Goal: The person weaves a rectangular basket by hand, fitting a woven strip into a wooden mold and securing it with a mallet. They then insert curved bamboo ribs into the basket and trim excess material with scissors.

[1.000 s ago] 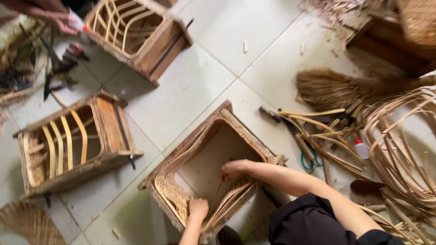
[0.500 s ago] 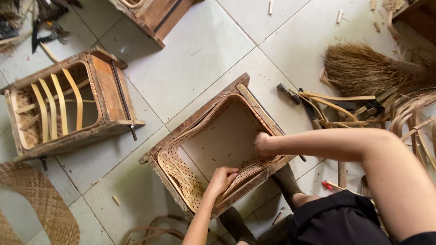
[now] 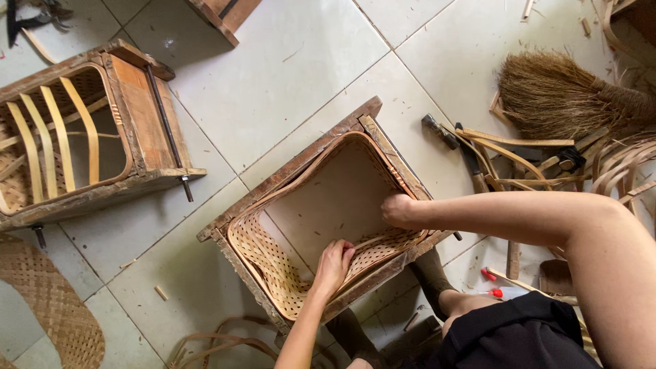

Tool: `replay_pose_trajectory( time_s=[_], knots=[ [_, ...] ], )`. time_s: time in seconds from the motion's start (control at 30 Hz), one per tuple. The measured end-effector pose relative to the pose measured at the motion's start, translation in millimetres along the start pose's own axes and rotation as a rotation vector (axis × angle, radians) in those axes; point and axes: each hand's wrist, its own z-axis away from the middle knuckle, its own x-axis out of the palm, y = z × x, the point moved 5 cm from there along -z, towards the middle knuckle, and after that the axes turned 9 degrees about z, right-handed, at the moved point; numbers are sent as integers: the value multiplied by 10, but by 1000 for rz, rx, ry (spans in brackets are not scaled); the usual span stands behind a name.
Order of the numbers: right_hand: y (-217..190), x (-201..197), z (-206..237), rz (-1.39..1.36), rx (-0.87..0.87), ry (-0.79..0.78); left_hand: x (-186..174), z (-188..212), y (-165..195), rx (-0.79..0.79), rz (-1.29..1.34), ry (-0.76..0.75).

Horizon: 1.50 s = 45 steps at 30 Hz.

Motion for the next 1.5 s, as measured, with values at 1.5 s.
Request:
replay_pose_trajectory(
  time_s=[1.5],
  knots=[
    [1142,-1191,131,-597,377,884,-1470,-439,1182,468,-553,731]
  ],
)
